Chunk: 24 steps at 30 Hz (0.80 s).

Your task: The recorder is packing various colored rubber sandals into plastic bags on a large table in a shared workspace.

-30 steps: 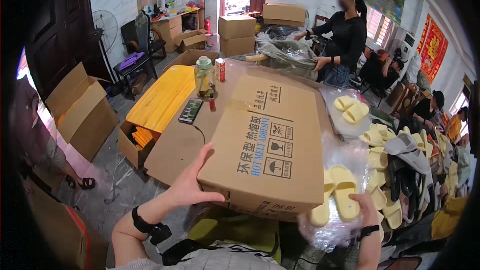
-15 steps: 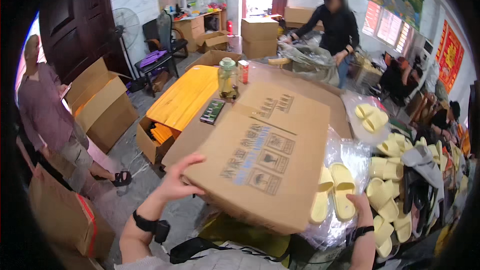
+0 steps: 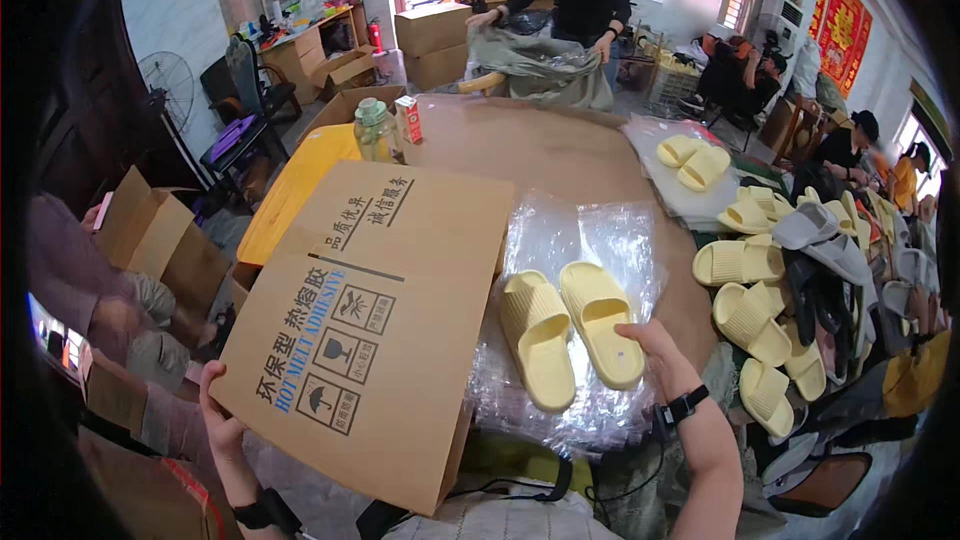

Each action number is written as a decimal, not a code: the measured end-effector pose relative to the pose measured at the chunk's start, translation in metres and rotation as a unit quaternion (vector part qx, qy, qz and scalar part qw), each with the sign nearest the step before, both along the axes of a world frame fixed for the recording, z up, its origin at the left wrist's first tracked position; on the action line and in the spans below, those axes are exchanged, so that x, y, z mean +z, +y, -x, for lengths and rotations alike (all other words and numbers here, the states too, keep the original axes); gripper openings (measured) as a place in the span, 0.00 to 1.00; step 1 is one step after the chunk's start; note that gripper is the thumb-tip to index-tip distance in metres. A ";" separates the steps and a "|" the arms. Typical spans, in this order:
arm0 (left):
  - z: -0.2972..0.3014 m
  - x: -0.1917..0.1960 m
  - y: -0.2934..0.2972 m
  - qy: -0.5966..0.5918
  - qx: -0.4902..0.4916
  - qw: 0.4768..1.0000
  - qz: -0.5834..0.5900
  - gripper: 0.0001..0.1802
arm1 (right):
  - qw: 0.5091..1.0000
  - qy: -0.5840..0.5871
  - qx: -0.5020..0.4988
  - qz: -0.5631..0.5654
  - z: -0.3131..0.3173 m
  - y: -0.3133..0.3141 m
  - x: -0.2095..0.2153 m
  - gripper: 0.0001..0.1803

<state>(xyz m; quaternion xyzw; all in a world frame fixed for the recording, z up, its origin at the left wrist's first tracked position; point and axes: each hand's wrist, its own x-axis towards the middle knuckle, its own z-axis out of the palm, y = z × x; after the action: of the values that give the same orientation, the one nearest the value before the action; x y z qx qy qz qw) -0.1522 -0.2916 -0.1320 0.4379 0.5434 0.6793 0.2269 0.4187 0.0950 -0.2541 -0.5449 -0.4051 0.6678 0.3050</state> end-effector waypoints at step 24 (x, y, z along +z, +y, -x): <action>-0.180 -0.022 -0.034 0.109 0.052 0.975 0.186 0.98 | 0.851 0.377 0.363 -0.040 0.225 -0.141 0.143 0.46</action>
<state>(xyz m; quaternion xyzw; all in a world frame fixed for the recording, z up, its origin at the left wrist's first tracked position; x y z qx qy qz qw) 0.0278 -0.3258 -0.1544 0.4300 0.7042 0.5253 0.2081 0.1938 -0.0461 -0.1112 -0.0530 -0.4545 0.8683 0.1918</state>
